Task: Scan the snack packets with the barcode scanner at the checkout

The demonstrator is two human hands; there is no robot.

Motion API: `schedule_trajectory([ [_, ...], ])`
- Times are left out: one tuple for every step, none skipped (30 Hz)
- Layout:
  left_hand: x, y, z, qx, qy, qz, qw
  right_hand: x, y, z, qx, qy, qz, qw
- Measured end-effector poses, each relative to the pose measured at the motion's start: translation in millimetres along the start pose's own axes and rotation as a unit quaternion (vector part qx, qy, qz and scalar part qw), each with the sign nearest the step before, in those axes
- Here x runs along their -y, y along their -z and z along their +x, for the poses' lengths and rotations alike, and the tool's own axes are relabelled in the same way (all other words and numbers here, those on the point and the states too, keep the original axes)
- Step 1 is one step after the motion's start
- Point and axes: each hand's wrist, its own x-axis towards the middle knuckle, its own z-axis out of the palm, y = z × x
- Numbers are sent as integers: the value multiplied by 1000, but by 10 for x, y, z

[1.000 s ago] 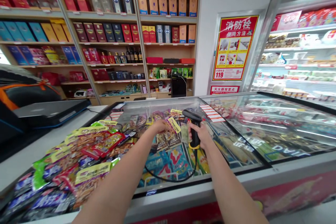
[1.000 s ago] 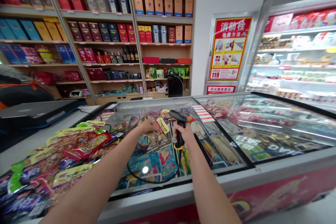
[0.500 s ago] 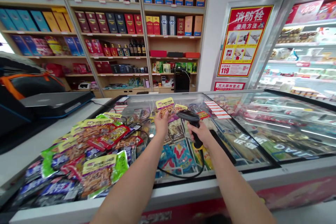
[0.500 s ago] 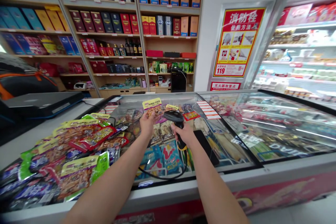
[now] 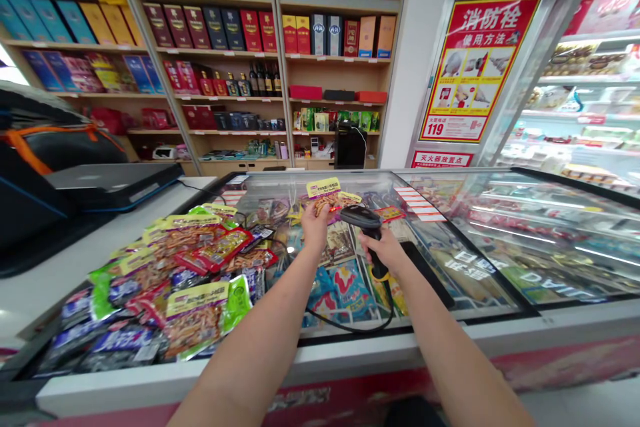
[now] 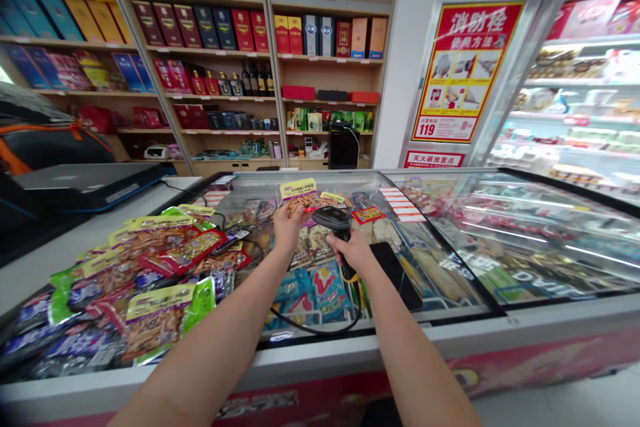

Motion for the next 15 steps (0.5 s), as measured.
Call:
schedule_trajectory([
  [-4,-4,-5,4,8,-13,1000,2,-5,-1,-4,2,2,1000],
  [-11,-9,-13,7,17,-29,999,3,-8,-1,-10,3,4,1000],
  [-19,-13,-21,12,25,-45,999,3,-10,0,-16,4,7,1000],
  [-29,-18,-31,15,31,-59,998,1,-11,3,-20,3,10,1000],
  [-40,-21,-41,20,36,-70,997,-3,-10,7,-23,1,12,1000],
  [-51,-23,-51,24,41,-78,996,-8,-7,12,-25,-1,13,1000],
  [-60,-24,-60,27,45,-85,995,-14,-2,17,-27,-2,12,1000],
  [-67,-24,-68,32,50,-90,994,-21,3,23,-29,-2,9,1000],
  [-72,-24,-75,36,56,-94,993,-27,9,29,-31,-1,5,999],
  [-74,-24,-80,40,62,-95,993,-31,16,34,-37,2,-1,999],
  [-75,-25,-84,43,67,-93,992,-35,22,38,-45,5,-8,999],
  [-74,-28,-88,47,72,-91,992,-37,29,42,-51,8,-15,999],
  [-74,-32,-91,48,74,-89,992,-39,34,44,-55,10,-22,998],
  [-76,-38,-95,49,74,-89,992,-39,38,45,-58,11,-28,998],
  [-81,-44,-100,48,73,-91,992,-39,41,44,-57,10,-34,998],
])
